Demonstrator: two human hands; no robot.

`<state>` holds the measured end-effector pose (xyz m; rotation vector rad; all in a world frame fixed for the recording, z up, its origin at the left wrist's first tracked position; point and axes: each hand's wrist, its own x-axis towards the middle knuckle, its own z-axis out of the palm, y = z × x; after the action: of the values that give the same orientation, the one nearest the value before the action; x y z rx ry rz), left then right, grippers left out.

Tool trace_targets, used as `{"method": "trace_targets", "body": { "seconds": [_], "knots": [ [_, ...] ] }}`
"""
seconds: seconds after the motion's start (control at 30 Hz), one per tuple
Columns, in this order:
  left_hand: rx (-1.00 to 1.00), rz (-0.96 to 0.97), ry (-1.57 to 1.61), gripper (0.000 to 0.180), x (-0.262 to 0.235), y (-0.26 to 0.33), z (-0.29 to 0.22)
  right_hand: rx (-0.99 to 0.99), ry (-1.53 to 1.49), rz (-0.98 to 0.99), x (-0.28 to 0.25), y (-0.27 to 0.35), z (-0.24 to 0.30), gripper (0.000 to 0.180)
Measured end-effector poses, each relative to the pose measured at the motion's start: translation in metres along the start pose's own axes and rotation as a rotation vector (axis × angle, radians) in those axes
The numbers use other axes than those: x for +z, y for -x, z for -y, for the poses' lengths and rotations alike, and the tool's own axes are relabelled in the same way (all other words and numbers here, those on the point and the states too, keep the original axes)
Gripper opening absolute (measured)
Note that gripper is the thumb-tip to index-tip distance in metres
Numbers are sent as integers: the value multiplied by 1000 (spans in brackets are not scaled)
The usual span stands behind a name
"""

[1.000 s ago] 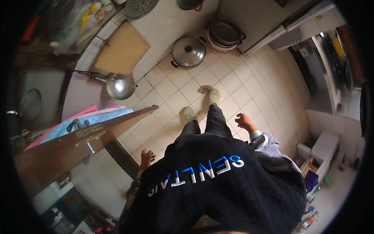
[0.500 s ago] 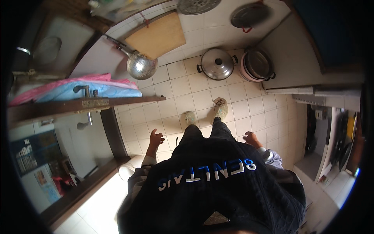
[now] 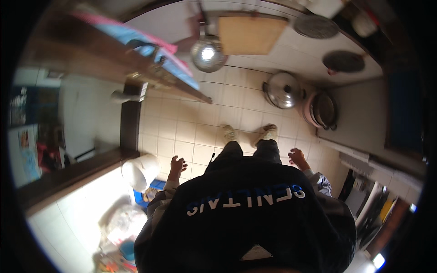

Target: The person moves from the kitchen to a cluttered room and begins folding clothes. They pick up a purple garment and a dark blue jacket, fold each by hand, and hang them on a clothes rack using hangers. The person continues to fold and hang additional garments from a pile on a table.

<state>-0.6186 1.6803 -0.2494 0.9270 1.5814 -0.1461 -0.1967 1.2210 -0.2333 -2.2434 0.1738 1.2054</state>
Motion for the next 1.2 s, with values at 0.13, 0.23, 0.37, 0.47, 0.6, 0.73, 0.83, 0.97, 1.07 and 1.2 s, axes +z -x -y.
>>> {"method": "trace_targets", "body": {
  "seconds": [0.13,0.23,0.37,0.47,0.6,0.73,0.83,0.97,1.07,1.2],
  "knots": [
    [57,-71,128,64,-11,10,-12,-111,262,134,22,-17,49,40],
    [13,-86,162,64,-4,17,-1,-195,317,177,29,-29,90,38],
    [-93,-86,212,62,13,29,35,-242,451,224,17,-52,126,36],
    [-157,-162,309,60,22,44,64,-453,736,295,17,-91,151,24],
    [-238,-287,476,58,39,73,96,-863,964,411,37,-136,201,21],
    [-299,-324,645,58,63,97,116,-1262,967,628,76,-129,287,15],
    [-285,-334,759,61,79,104,133,-584,1064,641,130,-96,348,14],
    [-337,-342,921,65,83,96,180,-493,1228,658,210,-56,389,14],
    [-295,-379,935,62,64,82,227,-530,1253,706,277,-35,396,13],
    [-366,-444,1028,59,-6,76,276,-574,1200,759,372,-3,388,12]
  ]
}}
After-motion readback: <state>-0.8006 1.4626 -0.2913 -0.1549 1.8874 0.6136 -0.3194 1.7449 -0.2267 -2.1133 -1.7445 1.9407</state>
